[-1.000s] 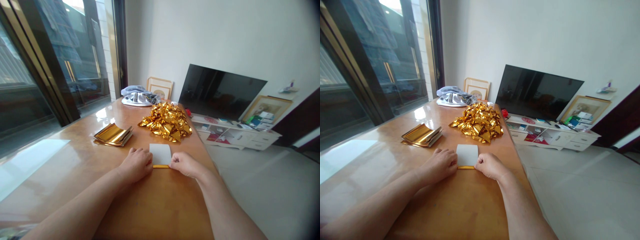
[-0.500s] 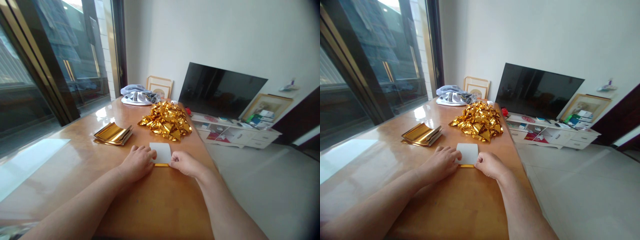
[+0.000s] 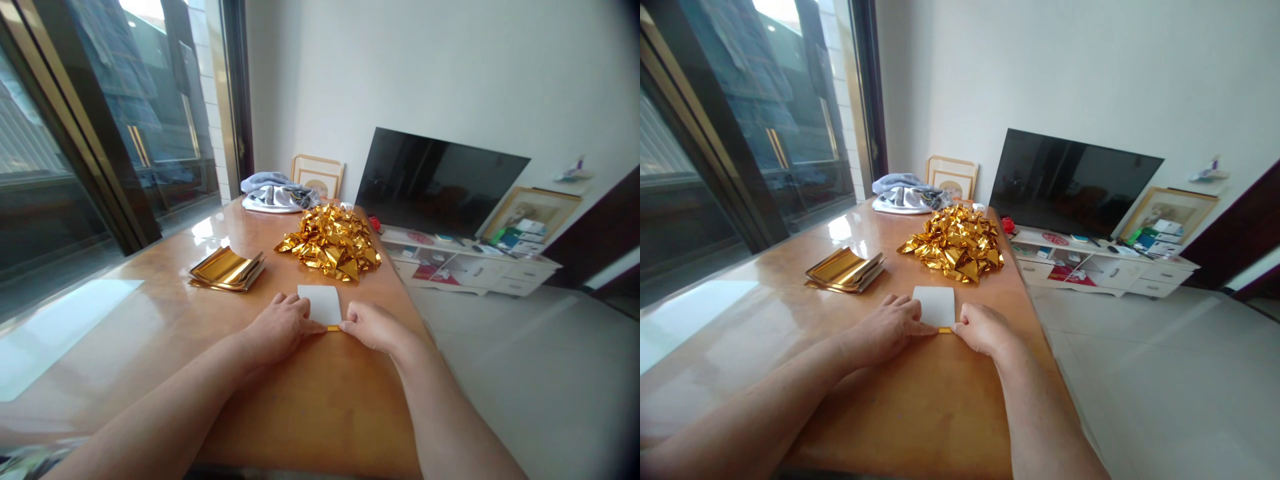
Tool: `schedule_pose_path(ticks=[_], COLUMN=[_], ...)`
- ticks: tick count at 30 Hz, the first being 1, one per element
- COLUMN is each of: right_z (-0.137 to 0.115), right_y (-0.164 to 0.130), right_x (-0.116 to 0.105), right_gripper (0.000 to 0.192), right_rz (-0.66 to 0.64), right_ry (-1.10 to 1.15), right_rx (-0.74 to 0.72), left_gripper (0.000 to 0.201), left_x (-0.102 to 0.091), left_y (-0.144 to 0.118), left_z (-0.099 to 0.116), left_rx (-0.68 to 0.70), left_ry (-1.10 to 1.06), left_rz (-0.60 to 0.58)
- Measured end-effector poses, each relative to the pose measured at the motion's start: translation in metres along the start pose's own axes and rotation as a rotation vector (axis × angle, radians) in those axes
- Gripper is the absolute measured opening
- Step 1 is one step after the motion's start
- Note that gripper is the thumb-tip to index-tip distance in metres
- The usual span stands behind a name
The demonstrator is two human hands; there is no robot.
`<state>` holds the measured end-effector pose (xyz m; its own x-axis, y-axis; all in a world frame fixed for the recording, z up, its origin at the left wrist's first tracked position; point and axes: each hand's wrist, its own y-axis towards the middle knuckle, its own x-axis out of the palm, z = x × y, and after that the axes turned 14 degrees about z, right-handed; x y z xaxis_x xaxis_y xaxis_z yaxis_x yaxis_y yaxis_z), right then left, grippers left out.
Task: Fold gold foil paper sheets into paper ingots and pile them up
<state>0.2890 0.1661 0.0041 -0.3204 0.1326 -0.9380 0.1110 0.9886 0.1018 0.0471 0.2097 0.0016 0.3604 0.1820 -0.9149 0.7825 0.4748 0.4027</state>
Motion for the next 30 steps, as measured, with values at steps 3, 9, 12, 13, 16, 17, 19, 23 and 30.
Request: schedule_pose_path(ticks=[3,9,12,13,16,17,19,23,30], right_z=[-0.005,-0.028,-0.036,-0.036,-0.033,-0.032,-0.031,-0.033,-0.037], right_y=[-0.005,-0.012,-0.01,-0.009,-0.002,-0.001,0.001,0.0,-0.007], right_x=[-0.009,0.002,0.022,0.027,0.039,0.041,0.041,0.035,0.023], right_gripper=[0.018,0.014,0.013,0.014,0.013,0.014,0.014,0.01,0.005], right_rz=[0.091,0.21,0.187,0.223,0.259,0.244,0.202,0.136,0.072], right_ry=[-0.019,0.284,0.437,0.446,0.407,0.384,0.33,0.196,0.011], right_rx=[-0.028,-0.243,-0.238,-0.21,-0.163,-0.154,-0.139,-0.128,-0.097], left_gripper=[0.035,0.033,0.039,0.04,0.038,0.037,0.036,0.039,0.032], left_x=[0.0,-0.003,-0.001,0.001,0.004,0.005,0.005,0.004,0.004], left_y=[0.0,0.001,0.0,0.0,-0.001,-0.001,-0.001,-0.001,-0.001], left_z=[-0.001,0.0,-0.001,-0.001,-0.003,-0.004,-0.005,-0.004,-0.005], left_rx=[-0.004,0.008,0.023,0.026,0.032,0.033,0.034,0.03,0.005], left_ry=[-0.01,-0.017,-0.002,-0.003,-0.017,-0.019,-0.018,-0.029,-0.038], left_rz=[-0.007,-0.008,0.003,0.006,0.018,0.021,0.024,0.012,0.016])
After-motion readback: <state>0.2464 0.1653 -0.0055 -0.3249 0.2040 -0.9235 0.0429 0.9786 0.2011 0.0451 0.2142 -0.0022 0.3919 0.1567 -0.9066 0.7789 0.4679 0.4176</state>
